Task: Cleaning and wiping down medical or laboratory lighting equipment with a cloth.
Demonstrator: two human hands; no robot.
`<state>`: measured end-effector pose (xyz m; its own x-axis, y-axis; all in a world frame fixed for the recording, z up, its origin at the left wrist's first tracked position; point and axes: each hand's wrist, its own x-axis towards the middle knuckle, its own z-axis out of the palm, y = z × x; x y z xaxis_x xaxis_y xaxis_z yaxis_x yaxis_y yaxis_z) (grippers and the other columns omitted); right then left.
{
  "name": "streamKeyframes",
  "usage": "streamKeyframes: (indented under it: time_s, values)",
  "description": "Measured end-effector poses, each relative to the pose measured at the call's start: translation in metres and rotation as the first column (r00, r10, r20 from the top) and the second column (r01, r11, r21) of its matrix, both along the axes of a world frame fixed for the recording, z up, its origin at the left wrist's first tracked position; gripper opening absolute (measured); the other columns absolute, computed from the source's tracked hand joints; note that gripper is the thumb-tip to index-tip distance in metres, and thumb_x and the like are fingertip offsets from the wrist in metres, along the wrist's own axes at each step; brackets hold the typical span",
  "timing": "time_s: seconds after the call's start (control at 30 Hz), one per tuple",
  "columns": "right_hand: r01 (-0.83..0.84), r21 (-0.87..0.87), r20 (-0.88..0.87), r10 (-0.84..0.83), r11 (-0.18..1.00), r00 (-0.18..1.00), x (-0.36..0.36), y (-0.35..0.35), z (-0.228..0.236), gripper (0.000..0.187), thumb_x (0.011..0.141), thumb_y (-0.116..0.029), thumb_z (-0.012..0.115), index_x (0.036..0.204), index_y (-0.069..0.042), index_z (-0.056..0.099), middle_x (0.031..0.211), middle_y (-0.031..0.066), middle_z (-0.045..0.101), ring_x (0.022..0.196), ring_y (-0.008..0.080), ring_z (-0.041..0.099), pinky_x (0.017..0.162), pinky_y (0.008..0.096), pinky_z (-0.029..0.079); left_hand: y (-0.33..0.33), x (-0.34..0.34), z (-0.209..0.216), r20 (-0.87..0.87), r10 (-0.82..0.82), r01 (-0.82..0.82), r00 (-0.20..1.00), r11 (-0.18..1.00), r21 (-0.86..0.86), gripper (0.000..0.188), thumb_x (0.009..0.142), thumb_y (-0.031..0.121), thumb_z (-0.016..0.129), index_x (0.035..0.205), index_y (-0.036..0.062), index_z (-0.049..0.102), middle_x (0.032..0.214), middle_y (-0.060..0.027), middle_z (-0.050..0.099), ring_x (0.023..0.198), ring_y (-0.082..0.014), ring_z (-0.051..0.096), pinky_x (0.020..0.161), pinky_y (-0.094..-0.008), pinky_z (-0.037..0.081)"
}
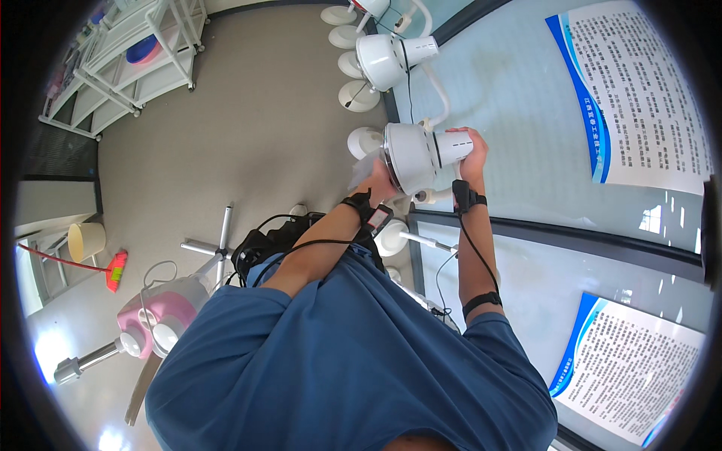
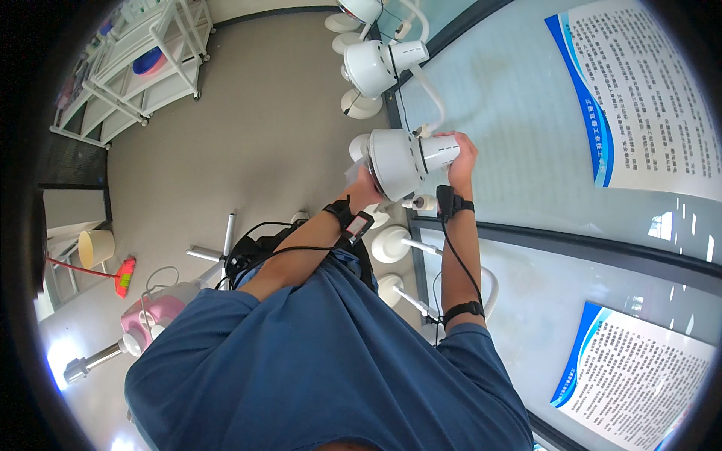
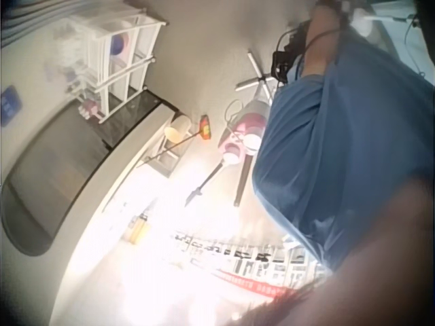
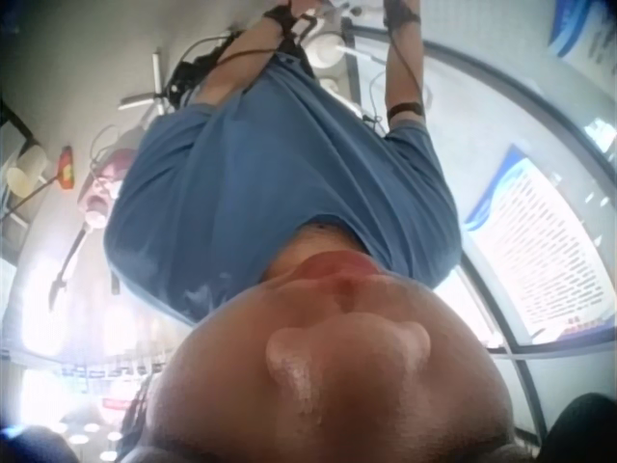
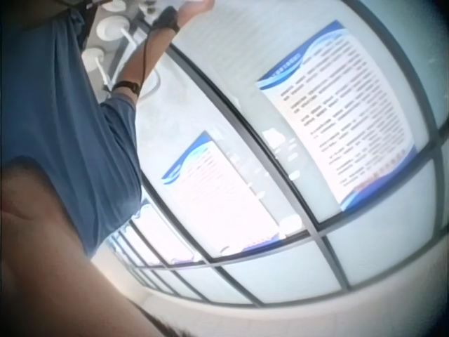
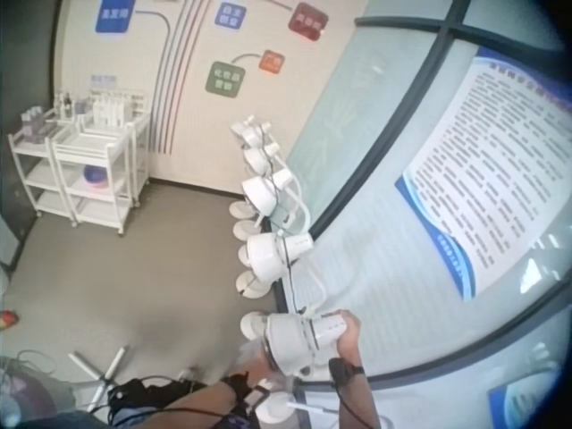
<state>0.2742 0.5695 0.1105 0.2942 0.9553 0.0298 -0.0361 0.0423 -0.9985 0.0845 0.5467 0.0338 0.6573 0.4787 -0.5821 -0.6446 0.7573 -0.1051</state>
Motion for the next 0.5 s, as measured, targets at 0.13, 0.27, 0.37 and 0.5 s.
streamKeyframes:
  time_s: [0.13, 0.27, 0.37, 0.5]
  values:
    - [0.019, -0.006, 0.011, -0.019, 1.0, 1.0, -0.003, 0.001, 0.0, 0.031, 0.084, -0.023, 0.047, 0.091, 0.005, 0.059, 0.09, 0.021, 0.065, 0.085, 0.0297, 0.063, 0.08, 0.0377, 0.048, 0.009, -0.002, -0.011, -0.006, 0.066, -0.066, 0.998, 0.998, 0.005, 0.056, 0.091, 0.049, 0.028, 0.121, 0.0093, 0.053, 0.12, -0.0127, 0.057, 0.11, -0.0306, 0.055, 0.095, -0.047, 0.042]
    - [-0.003, -0.006, 0.011, 0.003, 1.0, 1.0, 0.0, -0.001, 0.001, 0.031, 0.084, -0.023, 0.047, 0.093, 0.005, 0.059, 0.09, 0.0204, 0.065, 0.084, 0.0289, 0.063, 0.08, 0.0368, 0.048, 0.024, -0.007, -0.009, -0.024, 0.134, -0.133, 0.991, 0.991, 0.023, 0.056, 0.091, 0.05, 0.028, 0.118, 0.009, 0.055, 0.117, -0.0133, 0.058, 0.107, -0.0295, 0.057, 0.094, -0.0448, 0.044]
    - [0.0, 0.004, 0.006, 0.0, 1.0, 1.0, 0.004, -0.005, 0.0, 0.03, 0.084, -0.022, 0.047, 0.092, 0.004, 0.058, 0.09, 0.0203, 0.065, 0.083, 0.0284, 0.063, 0.079, 0.0366, 0.048, 0.025, -0.015, 0.024, -0.108, 0.164, -0.155, 0.981, 0.984, 0.091, 0.053, 0.091, 0.047, 0.03, 0.115, 0.0084, 0.055, 0.114, -0.0126, 0.06, 0.105, -0.0276, 0.058, 0.093, -0.0426, 0.045]
    - [-0.019, -0.012, 0.03, 0.019, 1.0, 0.999, 0.002, -0.003, -0.002, 0.029, 0.084, -0.021, 0.047, 0.091, 0.004, 0.058, 0.089, 0.0205, 0.065, 0.082, 0.0281, 0.063, 0.078, 0.0369, 0.049, 0.034, -0.026, 0.024, -0.208, 0.243, -0.171, 0.948, 0.934, 0.314, 0.047, 0.092, 0.043, 0.034, 0.114, 0.0065, 0.054, 0.11, -0.0111, 0.061, 0.101, -0.0248, 0.059, 0.089, -0.0397, 0.047]
